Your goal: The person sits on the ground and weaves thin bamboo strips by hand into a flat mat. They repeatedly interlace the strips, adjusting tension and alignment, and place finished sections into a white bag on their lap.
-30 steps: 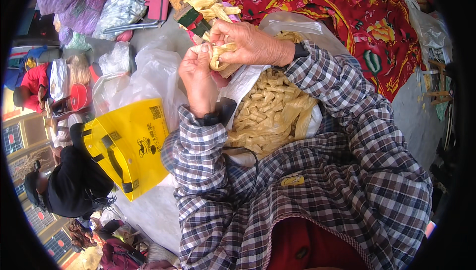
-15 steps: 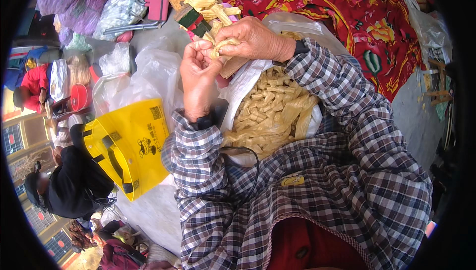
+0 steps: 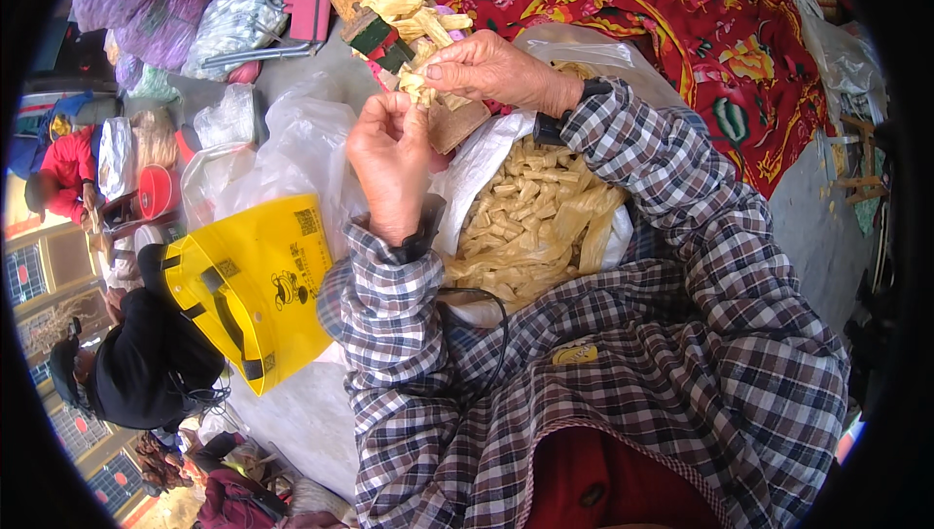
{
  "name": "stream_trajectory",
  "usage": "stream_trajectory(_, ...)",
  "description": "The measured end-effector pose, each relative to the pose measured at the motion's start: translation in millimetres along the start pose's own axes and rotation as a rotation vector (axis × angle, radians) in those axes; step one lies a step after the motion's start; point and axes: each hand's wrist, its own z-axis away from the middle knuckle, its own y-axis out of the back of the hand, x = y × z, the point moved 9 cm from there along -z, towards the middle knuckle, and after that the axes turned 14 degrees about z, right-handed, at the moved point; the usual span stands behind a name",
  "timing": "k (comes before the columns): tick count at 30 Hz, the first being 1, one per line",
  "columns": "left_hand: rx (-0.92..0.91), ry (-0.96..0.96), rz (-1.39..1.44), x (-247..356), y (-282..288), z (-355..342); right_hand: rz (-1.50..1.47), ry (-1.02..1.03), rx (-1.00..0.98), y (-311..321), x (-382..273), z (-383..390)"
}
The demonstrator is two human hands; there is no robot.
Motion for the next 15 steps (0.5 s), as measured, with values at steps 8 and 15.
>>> stream_trajectory(8,-0.051,0.177,0.208,-12.7,-13.8,7.7,0.039,0.212,0.15,-3.9,-20.2,-2.4)
stream_trajectory(15,-0.193,0.115,0.305,2.0,-44.5,30.6,-0.307,-0.003,0.14,5.1,-2.6,-2.1)
